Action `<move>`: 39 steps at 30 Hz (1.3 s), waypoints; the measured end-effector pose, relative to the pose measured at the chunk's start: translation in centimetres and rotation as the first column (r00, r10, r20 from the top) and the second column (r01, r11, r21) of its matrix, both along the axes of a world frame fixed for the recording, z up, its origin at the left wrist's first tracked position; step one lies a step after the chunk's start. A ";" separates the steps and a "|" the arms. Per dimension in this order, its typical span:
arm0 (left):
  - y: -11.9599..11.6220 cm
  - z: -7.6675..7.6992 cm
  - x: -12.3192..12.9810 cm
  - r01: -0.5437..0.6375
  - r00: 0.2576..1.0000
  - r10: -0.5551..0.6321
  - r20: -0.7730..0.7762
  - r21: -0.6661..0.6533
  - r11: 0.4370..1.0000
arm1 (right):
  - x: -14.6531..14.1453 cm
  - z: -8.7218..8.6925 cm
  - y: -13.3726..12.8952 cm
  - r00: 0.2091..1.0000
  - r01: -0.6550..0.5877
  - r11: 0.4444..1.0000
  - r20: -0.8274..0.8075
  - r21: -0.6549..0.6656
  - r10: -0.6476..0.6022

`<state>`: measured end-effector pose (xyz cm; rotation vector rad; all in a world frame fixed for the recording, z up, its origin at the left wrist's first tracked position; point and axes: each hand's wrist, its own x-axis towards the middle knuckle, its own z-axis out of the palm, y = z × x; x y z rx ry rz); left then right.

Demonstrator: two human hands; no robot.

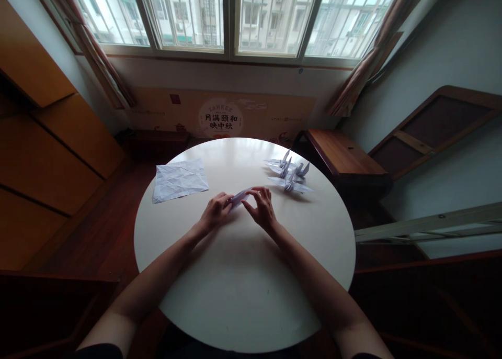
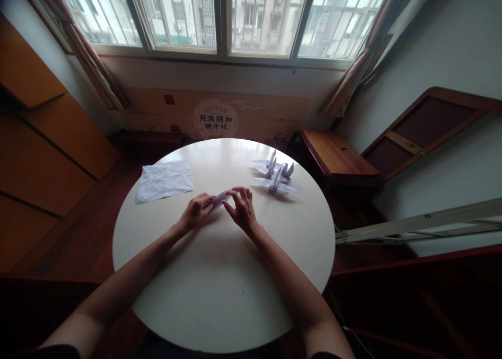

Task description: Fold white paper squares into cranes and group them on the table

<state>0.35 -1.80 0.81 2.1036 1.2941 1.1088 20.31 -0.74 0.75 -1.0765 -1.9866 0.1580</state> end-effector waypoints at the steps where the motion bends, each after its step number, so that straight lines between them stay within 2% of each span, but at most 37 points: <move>1: 0.3 0.1 -0.2 -0.062 0.992 0.063 0.107 -0.014 0.998 | 0.0 0.4 -0.1 0.997 0.001 1.000 -0.073 -0.015 -0.002; 3: 0.9 0.3 -0.6 -0.132 0.913 0.170 0.370 -0.127 0.983 | -0.2 1.2 -0.3 0.979 -0.054 0.997 -0.199 -0.061 0.041; 6: 1.3 0.4 -0.6 -0.004 0.694 0.244 0.678 -0.335 0.942 | -0.7 2.1 -0.9 0.952 -0.145 0.985 -0.285 -0.097 0.112; 8: 1.1 0.4 -0.2 0.118 0.584 0.269 0.766 -0.407 0.906 | -1.2 2.3 -1.5 0.945 -0.175 0.980 -0.297 -0.094 0.140; 10: 0.7 0.4 0.3 0.214 0.538 0.277 0.796 -0.447 0.869 | -1.7 2.3 -1.9 0.940 -0.192 0.976 -0.304 -0.102 0.154; 13: -0.1 0.5 1.0 0.284 0.533 0.256 0.806 -0.456 0.844 | -2.3 1.9 -2.3 0.935 -0.197 0.974 -0.320 -0.112 0.153; 17: -0.6 0.6 1.5 0.295 0.547 0.242 0.802 -0.455 0.840 | -2.7 1.2 -2.4 0.929 -0.197 0.967 -0.345 -0.160 0.132; 22: -0.6 0.6 1.4 0.291 0.554 0.239 0.797 -0.455 0.842 | -2.8 0.5 -2.3 0.932 -0.086 0.988 -0.362 -0.132 0.033; 28: -0.7 0.5 1.5 0.302 0.534 0.240 0.811 -0.448 0.842 | -2.8 0.6 -2.4 0.925 -0.170 0.979 -0.361 -0.114 0.119; 34: -0.8 0.5 1.5 0.314 0.517 0.234 0.823 -0.437 0.843 | -2.7 0.9 -2.6 0.937 -0.190 0.977 -0.314 -0.095 0.152; 39: -0.8 0.6 1.5 0.312 0.517 0.247 0.820 -0.449 0.837 | -2.7 0.8 -2.2 0.888 -0.210 0.960 -0.448 -0.187 0.106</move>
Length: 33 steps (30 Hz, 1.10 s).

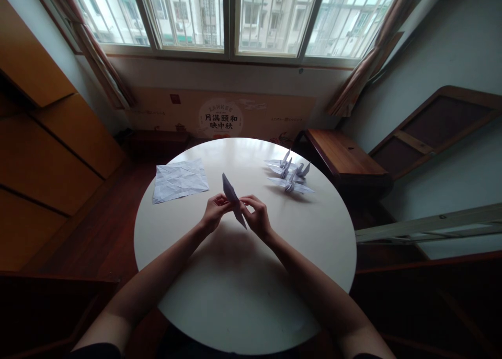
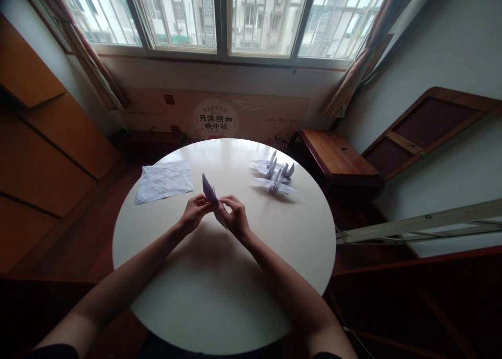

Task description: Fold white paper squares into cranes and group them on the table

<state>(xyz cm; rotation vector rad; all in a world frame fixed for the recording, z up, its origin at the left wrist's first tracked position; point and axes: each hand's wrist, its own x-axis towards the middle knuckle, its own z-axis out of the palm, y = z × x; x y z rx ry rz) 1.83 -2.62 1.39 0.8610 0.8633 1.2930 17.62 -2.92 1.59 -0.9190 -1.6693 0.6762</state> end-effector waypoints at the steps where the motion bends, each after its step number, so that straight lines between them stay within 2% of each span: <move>1: 0.0 0.0 0.0 0.003 1.000 -0.003 0.000 -0.008 1.000 | 0.0 -0.1 0.2 0.999 -0.006 0.999 -0.035 -0.048 0.004; 7: 0.2 -0.1 -0.1 0.033 0.999 -0.032 0.021 -0.032 0.999 | 0.2 -1.2 1.5 0.952 -0.140 0.931 -0.305 -0.337 0.033; 12: 0.3 -0.4 -0.3 0.083 0.996 -0.082 0.026 -0.053 0.995 | 0.3 -1.1 1.5 0.906 -0.253 0.826 -0.424 -0.504 0.019; 17: 0.3 -0.3 -0.2 0.124 0.992 -0.127 -0.021 -0.118 0.985 | 0.2 -1.0 1.4 0.888 -0.273 0.795 -0.460 -0.542 -0.009; 22: 0.3 -0.4 -0.2 0.078 0.994 -0.090 -0.057 -0.178 0.981 | 0.0 -1.1 1.3 0.897 -0.292 0.791 -0.440 -0.537 0.033; 27: 0.4 -0.4 -0.6 0.051 0.996 -0.061 -0.062 -0.163 0.985 | 0.0 -1.1 1.1 0.913 -0.313 0.774 -0.397 -0.550 0.087; 33: 0.4 -0.2 -0.6 0.046 0.997 -0.053 -0.048 -0.139 0.989 | 0.1 -0.9 1.2 0.893 -0.358 0.756 -0.436 -0.549 0.106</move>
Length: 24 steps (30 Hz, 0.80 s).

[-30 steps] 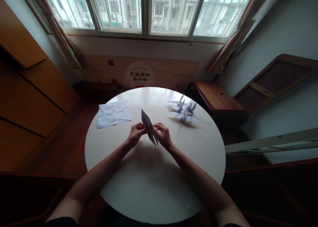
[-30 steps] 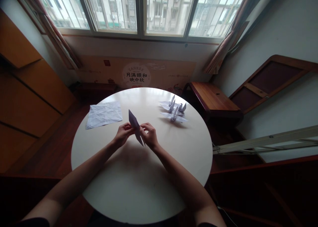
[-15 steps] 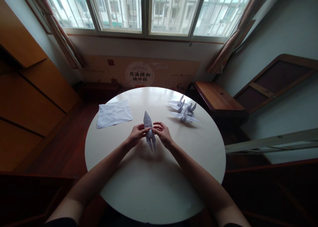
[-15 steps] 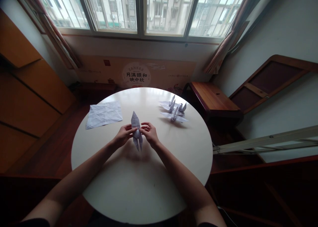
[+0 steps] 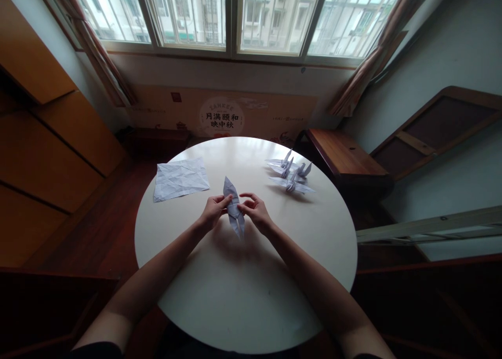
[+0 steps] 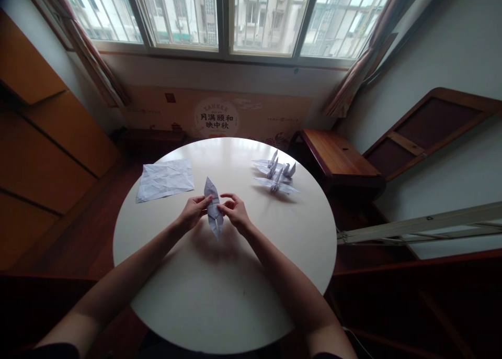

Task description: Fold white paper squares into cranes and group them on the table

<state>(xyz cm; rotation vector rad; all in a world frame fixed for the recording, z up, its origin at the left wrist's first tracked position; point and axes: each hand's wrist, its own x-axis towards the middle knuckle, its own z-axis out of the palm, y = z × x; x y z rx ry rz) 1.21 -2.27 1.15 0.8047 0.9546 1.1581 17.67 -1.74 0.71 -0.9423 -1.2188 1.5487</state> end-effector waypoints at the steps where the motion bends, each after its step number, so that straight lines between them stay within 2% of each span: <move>1: 0.0 0.0 0.0 -0.008 1.000 0.008 0.003 -0.003 1.000 | 0.0 0.0 0.0 1.000 0.000 1.000 -0.008 -0.005 0.000; 7: 0.1 -0.3 0.1 0.007 1.000 -0.006 -0.024 0.026 1.000 | 0.1 -0.3 0.2 0.998 0.014 0.999 -0.068 -0.040 -0.017; 11: 0.0 -0.1 0.0 -0.037 0.994 0.050 -0.093 0.135 0.990 | 0.2 -0.9 0.4 0.995 0.035 0.996 -0.094 -0.079 -0.042; 14: 0.0 -0.1 0.0 -0.024 0.992 0.050 -0.119 0.206 0.978 | 0.2 -1.1 0.6 0.994 0.032 0.994 -0.105 -0.105 -0.043; 24: 0.1 -0.4 -0.1 -0.053 0.999 0.053 0.009 0.074 0.996 | 0.3 -0.8 0.7 0.988 0.055 0.990 -0.138 -0.133 -0.074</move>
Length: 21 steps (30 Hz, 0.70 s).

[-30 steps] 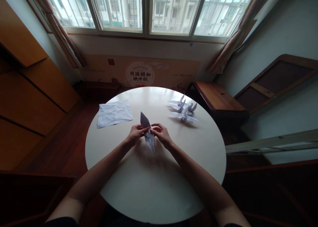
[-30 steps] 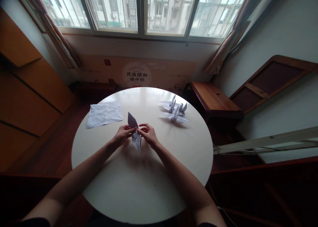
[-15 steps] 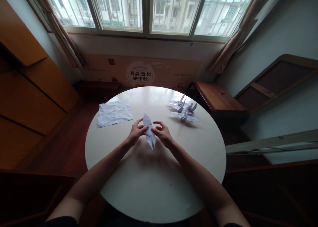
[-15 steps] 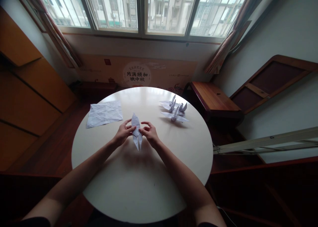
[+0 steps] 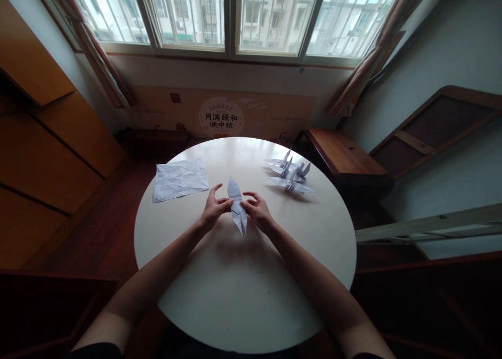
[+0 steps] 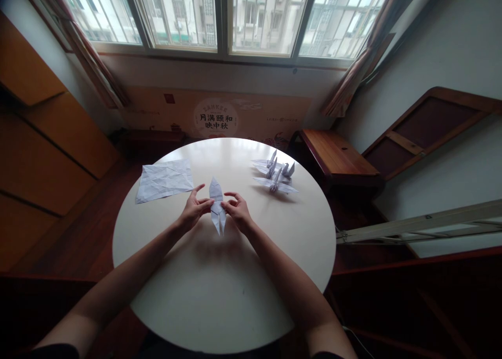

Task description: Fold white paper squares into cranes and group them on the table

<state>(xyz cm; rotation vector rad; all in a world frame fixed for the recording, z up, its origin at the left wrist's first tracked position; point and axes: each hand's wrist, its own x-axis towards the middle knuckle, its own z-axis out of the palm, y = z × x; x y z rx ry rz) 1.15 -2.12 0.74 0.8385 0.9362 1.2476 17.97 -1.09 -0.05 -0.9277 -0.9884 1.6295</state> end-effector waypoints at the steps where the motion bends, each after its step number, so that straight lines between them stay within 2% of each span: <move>1: 0.0 0.0 0.0 0.003 1.000 -0.003 0.006 -0.005 1.000 | 0.0 0.0 0.0 1.000 0.008 1.000 0.005 -0.005 -0.008; 13: -0.2 0.3 0.0 0.071 0.994 -0.070 -0.082 -0.001 0.998 | 0.2 -0.5 0.2 0.999 0.043 0.999 0.008 -0.003 -0.043; 21: -0.1 0.1 0.1 0.045 0.996 -0.039 -0.082 0.065 0.997 | 0.0 -0.2 0.2 0.998 0.036 0.999 -0.056 -0.004 -0.036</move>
